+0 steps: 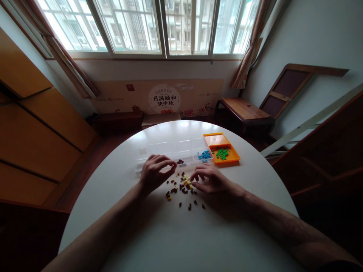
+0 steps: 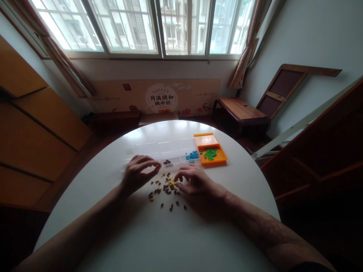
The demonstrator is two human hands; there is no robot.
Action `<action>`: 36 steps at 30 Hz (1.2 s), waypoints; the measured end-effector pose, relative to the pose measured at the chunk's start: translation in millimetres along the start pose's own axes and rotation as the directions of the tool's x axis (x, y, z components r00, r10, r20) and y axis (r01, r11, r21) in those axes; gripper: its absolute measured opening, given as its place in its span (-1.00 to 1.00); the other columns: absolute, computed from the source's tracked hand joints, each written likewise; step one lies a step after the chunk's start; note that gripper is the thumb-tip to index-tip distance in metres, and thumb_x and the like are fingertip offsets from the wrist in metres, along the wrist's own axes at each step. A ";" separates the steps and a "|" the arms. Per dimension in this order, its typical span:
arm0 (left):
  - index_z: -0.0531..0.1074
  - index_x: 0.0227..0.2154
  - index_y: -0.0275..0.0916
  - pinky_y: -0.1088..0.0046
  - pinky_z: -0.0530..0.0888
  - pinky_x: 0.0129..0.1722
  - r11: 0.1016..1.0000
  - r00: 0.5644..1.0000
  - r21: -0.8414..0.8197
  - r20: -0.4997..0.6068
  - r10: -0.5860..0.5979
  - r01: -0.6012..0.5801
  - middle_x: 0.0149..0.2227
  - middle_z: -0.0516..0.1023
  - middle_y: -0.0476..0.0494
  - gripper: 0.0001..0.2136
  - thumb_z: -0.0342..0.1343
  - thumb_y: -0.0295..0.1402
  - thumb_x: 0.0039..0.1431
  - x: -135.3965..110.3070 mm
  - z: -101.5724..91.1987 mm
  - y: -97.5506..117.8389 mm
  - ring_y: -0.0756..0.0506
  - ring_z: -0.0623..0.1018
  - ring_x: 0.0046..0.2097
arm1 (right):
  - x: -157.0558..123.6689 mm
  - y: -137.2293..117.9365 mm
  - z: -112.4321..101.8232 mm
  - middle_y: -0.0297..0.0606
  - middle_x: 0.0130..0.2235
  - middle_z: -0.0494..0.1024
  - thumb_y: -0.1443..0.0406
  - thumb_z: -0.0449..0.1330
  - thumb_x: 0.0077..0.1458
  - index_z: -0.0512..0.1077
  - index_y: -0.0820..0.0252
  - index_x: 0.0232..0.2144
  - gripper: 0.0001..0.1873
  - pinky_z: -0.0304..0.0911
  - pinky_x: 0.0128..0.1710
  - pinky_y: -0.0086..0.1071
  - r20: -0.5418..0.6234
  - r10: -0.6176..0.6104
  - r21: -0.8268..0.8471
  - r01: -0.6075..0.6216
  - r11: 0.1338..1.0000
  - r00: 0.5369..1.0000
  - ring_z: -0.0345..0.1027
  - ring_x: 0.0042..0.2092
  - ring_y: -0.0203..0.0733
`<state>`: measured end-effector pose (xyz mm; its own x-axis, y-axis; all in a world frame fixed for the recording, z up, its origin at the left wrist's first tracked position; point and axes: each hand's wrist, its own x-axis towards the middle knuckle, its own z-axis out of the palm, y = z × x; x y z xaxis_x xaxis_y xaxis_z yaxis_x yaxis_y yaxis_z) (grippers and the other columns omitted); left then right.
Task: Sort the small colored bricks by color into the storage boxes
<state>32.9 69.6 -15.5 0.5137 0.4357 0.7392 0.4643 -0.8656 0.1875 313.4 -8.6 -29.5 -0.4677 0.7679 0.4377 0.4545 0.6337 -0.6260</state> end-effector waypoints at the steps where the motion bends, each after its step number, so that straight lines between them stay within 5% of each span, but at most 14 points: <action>1: 0.67 -0.27 -0.09 0.30 0.49 -0.13 0.999 0.999 0.020 -0.005 -0.045 0.045 -0.29 0.74 0.01 -0.93 0.33 -0.35 0.37 0.4 -3.2 -5.0 -0.05 0.66 -0.30 | -0.6 0.1 -0.9 -0.31 -0.26 0.64 0.27 0.38 0.30 0.65 0.06 -0.20 -0.96 0.37 -0.08 -0.26 0.036 -0.021 -0.024 0.021 0.999 0.999 0.46 -0.23 -0.19; 5: 0.69 -0.31 -0.11 0.28 0.46 -0.12 0.982 0.984 0.076 0.037 -0.177 0.173 -0.32 0.71 -0.01 -0.91 0.32 -0.32 0.34 0.3 -11.4 -18.7 -0.07 0.64 -0.32 | -2.1 -1.3 -3.5 -0.29 -0.18 0.67 0.27 0.36 0.32 0.66 0.03 -0.19 -0.95 0.35 0.01 -0.24 0.122 -0.066 -0.056 0.073 0.996 0.990 0.52 -0.15 -0.17; 13: 0.70 -0.32 -0.12 0.27 0.43 -0.05 0.963 0.952 0.153 0.181 -0.246 0.220 -0.33 0.70 0.00 -0.86 0.28 -0.28 0.35 0.7 -25.5 -30.5 -0.06 0.61 -0.35 | -3.7 -3.3 1.2 -0.34 -0.21 0.66 0.22 0.38 0.36 0.66 0.00 -0.15 -0.95 0.30 0.03 -0.25 0.124 -0.113 -0.150 0.131 0.980 0.986 0.51 -0.15 -0.19; 27: 0.71 -0.19 -0.13 0.26 0.46 -0.01 0.958 0.948 0.157 0.173 -0.266 0.240 -0.23 0.73 -0.04 -0.84 0.23 -0.27 0.38 -4.4 -33.3 -39.2 -0.04 0.60 -0.34 | -1.8 4.1 9.4 -0.32 -0.24 0.67 0.23 0.31 0.43 0.63 0.05 -0.20 -0.88 0.32 0.02 -0.25 0.090 -0.174 -0.185 0.188 0.965 0.981 0.53 -0.20 -0.21; 32: 0.69 -0.17 -0.16 0.26 0.47 -0.03 0.976 0.971 0.098 0.122 -0.204 0.192 -0.23 0.71 -0.05 -0.85 0.21 -0.32 0.40 -2.3 -30.5 -28.1 -0.02 0.58 -0.35 | -1.0 1.4 7.7 -0.32 -0.23 0.67 0.24 0.34 0.39 0.63 0.05 -0.20 -0.93 0.33 0.05 -0.24 0.090 -0.178 -0.188 0.192 0.963 0.980 0.54 -0.18 -0.19; 36: 0.69 -0.19 -0.14 0.32 0.53 -0.13 0.997 0.975 -0.052 0.219 -0.042 0.055 -0.23 0.71 -0.09 -0.88 0.23 -0.36 0.39 -1.2 -24.7 -14.1 -0.05 0.59 -0.31 | -0.4 4.0 7.0 -0.33 -0.24 0.67 0.22 0.35 0.38 0.64 0.05 -0.20 -0.92 0.32 0.05 -0.24 0.086 -0.183 -0.195 0.197 0.961 0.979 0.53 -0.21 -0.20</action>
<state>7.9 75.2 -3.1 0.6391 0.5150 0.5712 0.4532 -0.8523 0.2613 310.1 -7.0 -36.7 -0.6066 0.6279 0.4876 0.4927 0.7782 -0.3893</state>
